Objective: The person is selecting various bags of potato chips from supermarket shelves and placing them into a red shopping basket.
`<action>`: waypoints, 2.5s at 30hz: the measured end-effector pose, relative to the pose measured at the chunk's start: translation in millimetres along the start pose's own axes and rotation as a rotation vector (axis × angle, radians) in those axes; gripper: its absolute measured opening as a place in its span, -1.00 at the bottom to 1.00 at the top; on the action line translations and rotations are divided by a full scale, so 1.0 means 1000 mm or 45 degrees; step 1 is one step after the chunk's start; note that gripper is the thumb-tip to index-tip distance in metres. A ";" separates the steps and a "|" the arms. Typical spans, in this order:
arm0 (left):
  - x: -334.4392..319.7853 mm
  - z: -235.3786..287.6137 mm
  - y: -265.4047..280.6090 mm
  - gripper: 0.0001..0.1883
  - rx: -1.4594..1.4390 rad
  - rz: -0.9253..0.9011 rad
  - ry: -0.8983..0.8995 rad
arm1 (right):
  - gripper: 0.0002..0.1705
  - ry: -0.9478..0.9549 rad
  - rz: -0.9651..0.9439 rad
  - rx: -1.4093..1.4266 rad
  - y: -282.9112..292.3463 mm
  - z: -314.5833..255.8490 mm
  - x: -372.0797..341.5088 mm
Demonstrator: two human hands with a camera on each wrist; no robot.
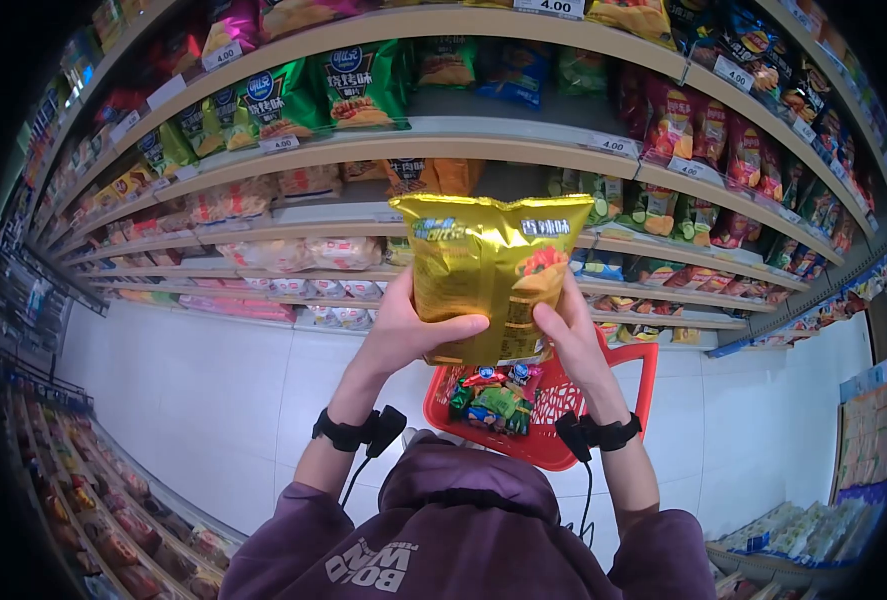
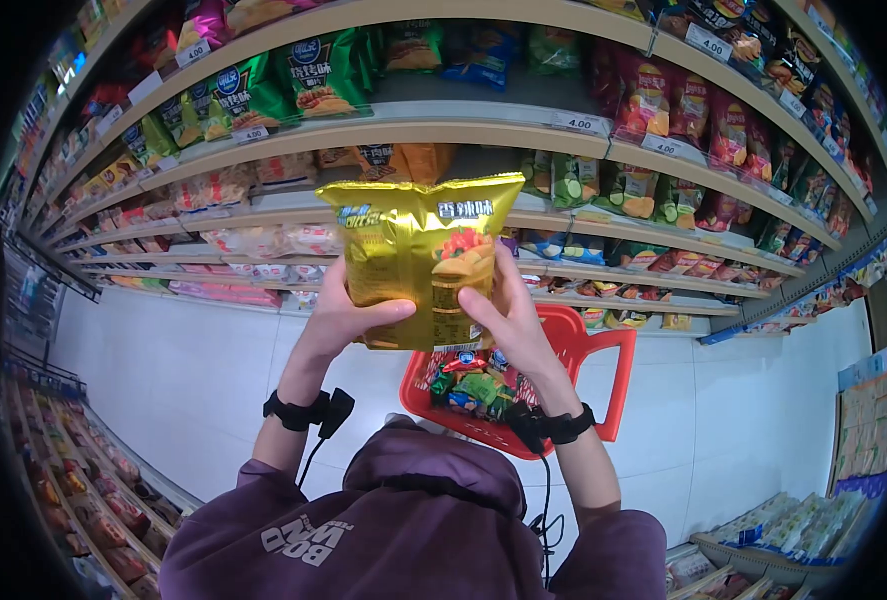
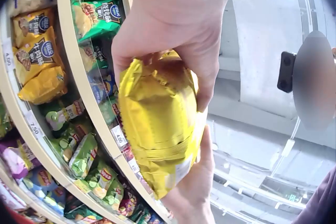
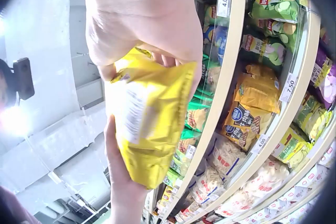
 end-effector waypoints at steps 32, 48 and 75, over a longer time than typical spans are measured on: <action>-0.009 -0.132 -0.016 -0.46 -0.590 -0.109 0.816 | -0.07 -0.875 0.108 0.336 0.039 0.111 -0.031; -0.004 -0.085 -0.015 -0.38 0.156 0.244 -0.042 | -0.09 -0.140 0.182 -0.725 0.020 0.041 -0.025; -0.016 -0.091 -0.036 -0.17 -0.045 0.089 0.091 | 0.01 -0.290 0.016 -0.279 0.035 0.052 -0.052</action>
Point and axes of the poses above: each hand's wrist, its own x-axis towards the middle knuckle, its own y-axis out of the back of the hand, z = x × y, the point moved 3 cm from there along x, towards the middle knuckle, and after that the axes turned 3 degrees about -z, right-handed, at the moved point
